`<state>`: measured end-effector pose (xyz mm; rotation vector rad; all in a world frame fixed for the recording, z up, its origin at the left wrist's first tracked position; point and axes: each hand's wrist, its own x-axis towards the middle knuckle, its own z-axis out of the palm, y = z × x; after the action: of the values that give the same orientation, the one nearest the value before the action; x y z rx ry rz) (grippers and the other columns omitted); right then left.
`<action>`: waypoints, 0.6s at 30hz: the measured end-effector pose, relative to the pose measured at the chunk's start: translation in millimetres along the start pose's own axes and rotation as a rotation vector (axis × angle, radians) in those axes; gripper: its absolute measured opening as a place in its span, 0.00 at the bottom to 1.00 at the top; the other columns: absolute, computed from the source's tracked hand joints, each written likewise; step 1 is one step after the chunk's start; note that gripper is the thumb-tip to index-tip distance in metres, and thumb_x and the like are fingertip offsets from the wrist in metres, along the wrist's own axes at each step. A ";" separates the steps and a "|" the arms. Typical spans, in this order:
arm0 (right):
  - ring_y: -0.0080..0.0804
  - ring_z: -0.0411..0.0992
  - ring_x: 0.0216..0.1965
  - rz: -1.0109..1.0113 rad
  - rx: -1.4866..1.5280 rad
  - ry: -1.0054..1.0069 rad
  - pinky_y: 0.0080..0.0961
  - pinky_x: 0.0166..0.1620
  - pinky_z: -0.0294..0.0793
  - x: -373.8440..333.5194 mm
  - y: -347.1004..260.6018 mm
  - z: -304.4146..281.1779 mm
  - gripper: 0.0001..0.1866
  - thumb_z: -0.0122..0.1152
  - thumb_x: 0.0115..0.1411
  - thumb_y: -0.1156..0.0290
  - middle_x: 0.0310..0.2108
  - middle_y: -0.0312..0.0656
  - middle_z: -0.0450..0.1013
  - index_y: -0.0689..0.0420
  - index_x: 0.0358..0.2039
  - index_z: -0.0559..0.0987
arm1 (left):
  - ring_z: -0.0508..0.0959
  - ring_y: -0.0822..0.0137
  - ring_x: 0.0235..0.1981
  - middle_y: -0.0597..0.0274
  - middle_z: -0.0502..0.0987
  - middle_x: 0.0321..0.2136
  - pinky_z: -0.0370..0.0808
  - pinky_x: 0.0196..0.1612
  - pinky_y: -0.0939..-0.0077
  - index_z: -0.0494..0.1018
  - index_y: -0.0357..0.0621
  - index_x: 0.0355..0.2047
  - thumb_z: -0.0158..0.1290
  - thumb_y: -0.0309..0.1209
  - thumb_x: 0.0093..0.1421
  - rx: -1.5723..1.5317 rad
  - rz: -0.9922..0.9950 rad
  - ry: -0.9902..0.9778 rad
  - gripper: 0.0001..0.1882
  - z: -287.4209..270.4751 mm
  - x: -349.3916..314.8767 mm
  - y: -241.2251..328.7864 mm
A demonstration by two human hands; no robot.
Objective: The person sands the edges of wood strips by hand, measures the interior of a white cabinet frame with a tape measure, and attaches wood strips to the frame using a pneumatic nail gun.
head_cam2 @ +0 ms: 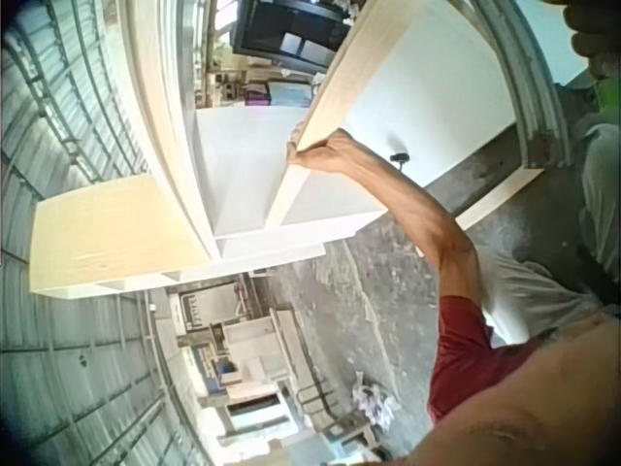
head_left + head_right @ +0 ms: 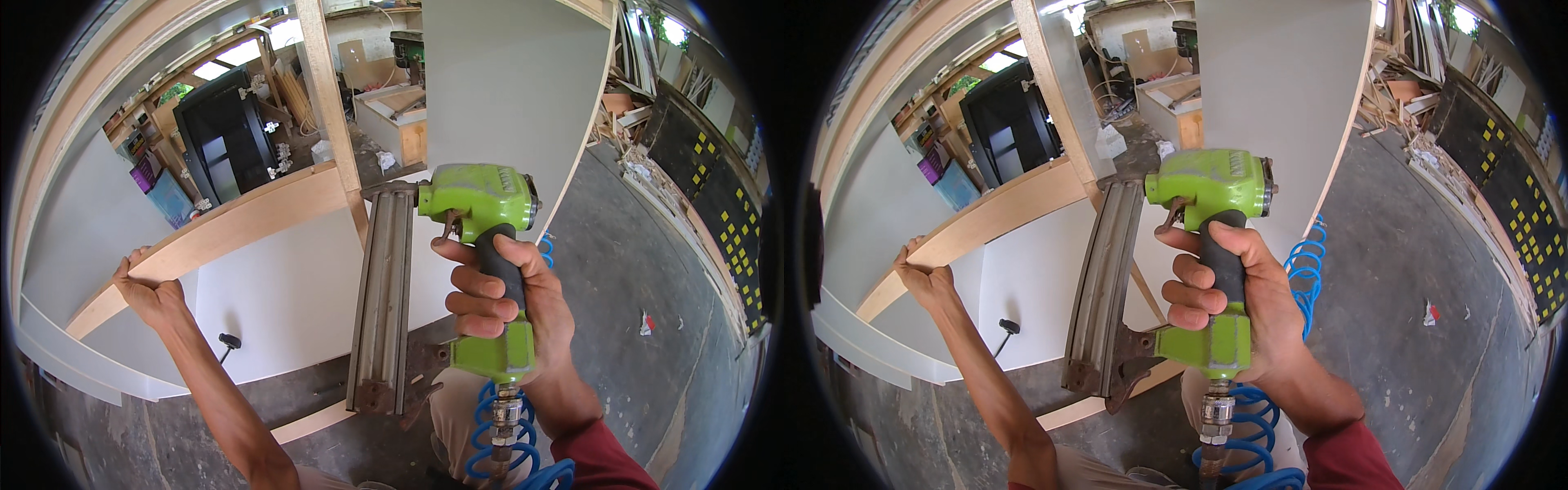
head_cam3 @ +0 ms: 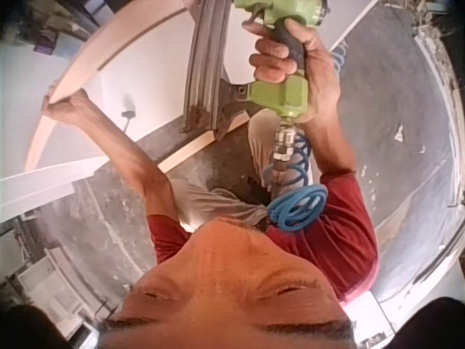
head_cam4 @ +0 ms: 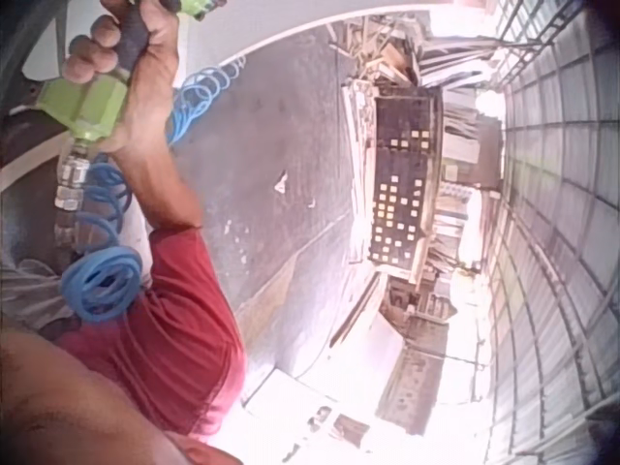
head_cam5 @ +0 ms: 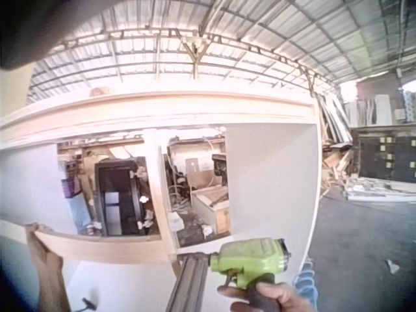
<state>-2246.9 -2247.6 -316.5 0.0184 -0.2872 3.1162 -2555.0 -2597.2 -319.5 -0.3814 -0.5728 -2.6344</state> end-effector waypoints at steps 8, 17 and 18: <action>0.23 0.62 0.20 -0.010 0.013 0.015 0.25 0.26 0.67 -0.6 3.1 -2.0 0.24 0.50 0.68 0.61 0.21 0.35 0.65 0.69 0.53 0.72 | 0.70 0.60 0.31 0.58 0.67 0.26 0.78 0.40 0.64 0.64 0.39 0.31 0.49 0.24 0.62 0.005 0.008 0.019 0.05 0.9 -1.9 -0.3; 0.23 0.62 0.20 -0.010 0.015 -0.002 0.24 0.26 0.67 -0.2 2.5 -4.8 0.24 0.50 0.69 0.61 0.21 0.35 0.65 0.70 0.54 0.71 | 0.71 0.59 0.31 0.57 0.68 0.27 0.78 0.40 0.64 0.65 0.39 0.32 0.51 0.23 0.61 -0.016 0.001 0.025 0.05 0.8 -0.9 -0.6; 0.23 0.62 0.20 -0.013 0.013 -0.002 0.25 0.26 0.67 -0.5 2.0 -5.4 0.24 0.50 0.69 0.61 0.21 0.35 0.65 0.70 0.54 0.71 | 0.71 0.59 0.31 0.57 0.69 0.27 0.78 0.40 0.64 0.65 0.39 0.32 0.51 0.23 0.61 -0.018 0.004 0.033 0.05 1.7 -1.5 -1.0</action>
<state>-2246.6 -2248.7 -322.1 0.0241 -0.2663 3.1050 -2553.9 -2595.1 -318.9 -0.3433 -0.5379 -2.6380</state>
